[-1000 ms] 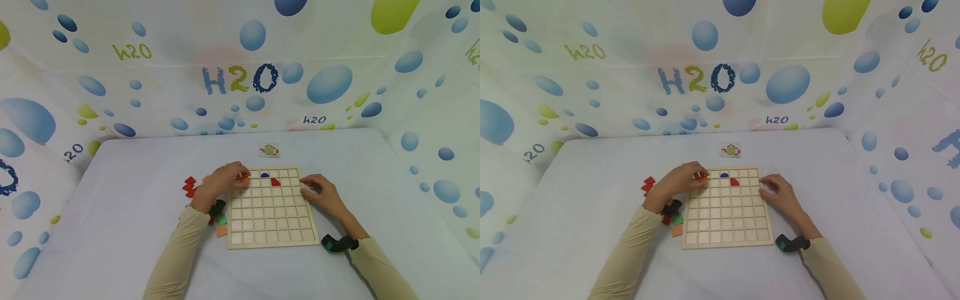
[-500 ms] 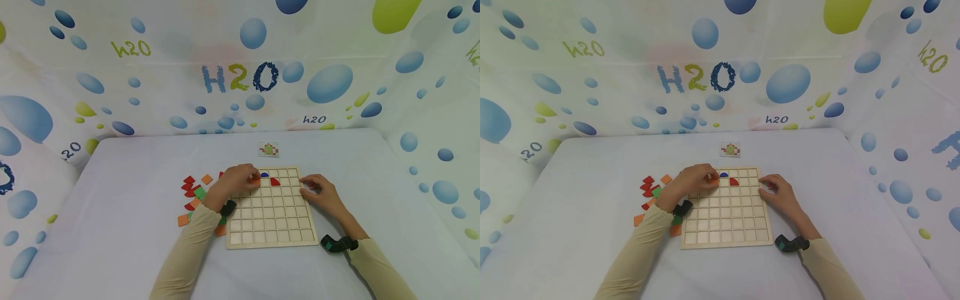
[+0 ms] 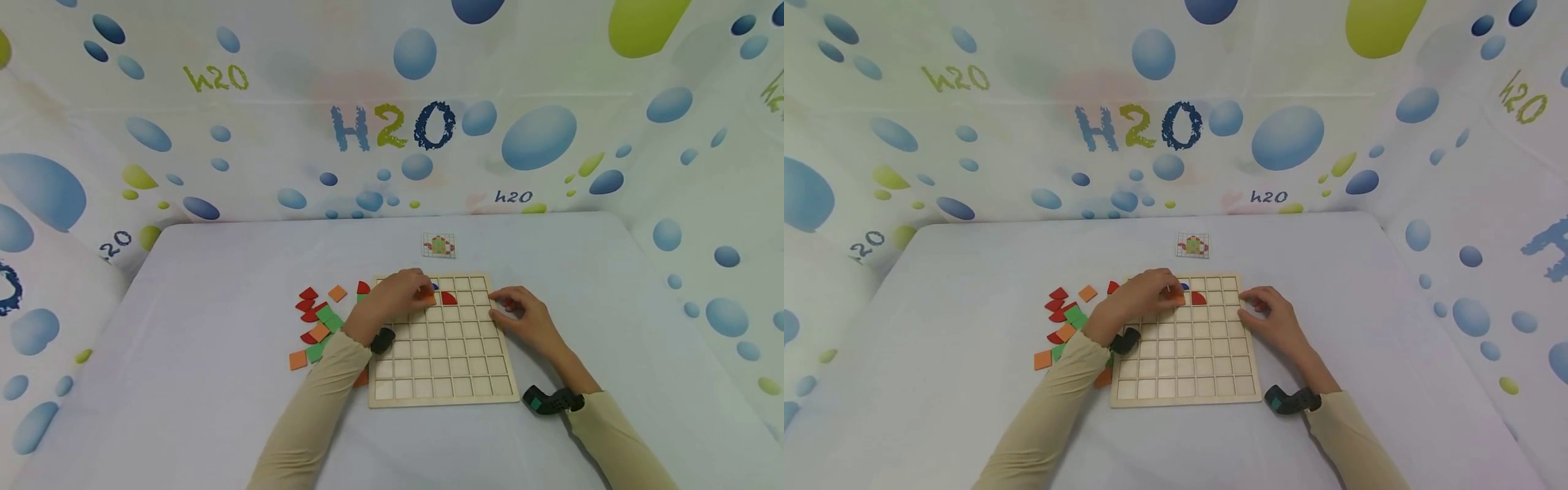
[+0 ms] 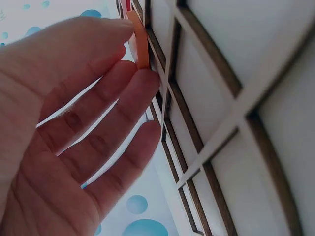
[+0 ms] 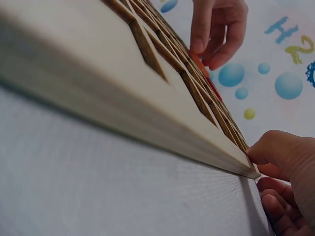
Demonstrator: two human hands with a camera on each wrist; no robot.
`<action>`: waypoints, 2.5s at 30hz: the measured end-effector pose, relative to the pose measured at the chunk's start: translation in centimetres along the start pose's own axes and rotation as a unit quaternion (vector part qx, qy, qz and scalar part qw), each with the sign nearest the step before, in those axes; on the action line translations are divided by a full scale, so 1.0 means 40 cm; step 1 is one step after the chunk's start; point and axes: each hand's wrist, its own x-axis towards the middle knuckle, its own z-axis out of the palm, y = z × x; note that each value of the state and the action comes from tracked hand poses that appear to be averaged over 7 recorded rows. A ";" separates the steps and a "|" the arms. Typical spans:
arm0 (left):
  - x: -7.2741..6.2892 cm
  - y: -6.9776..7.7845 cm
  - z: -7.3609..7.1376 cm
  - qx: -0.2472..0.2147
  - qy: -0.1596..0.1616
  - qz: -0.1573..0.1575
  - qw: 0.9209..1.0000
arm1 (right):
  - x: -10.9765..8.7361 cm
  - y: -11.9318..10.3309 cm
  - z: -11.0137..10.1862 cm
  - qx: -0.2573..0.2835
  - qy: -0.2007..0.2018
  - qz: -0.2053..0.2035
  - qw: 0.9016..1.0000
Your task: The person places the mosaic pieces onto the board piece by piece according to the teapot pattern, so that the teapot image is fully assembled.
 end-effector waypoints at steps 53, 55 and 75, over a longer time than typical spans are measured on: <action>-0.053 0.000 -0.039 0.000 0.023 -0.039 0.999 | 0.012 0.004 -0.003 0.004 -0.004 -0.007 1.000; -0.063 -0.002 -0.044 0.003 0.026 -0.043 0.999 | 0.012 0.009 -0.002 0.004 -0.004 -0.007 1.000; -0.128 -0.073 -0.086 0.017 0.063 -0.086 0.994 | 0.007 -0.024 0.001 -0.002 0.003 -0.011 1.000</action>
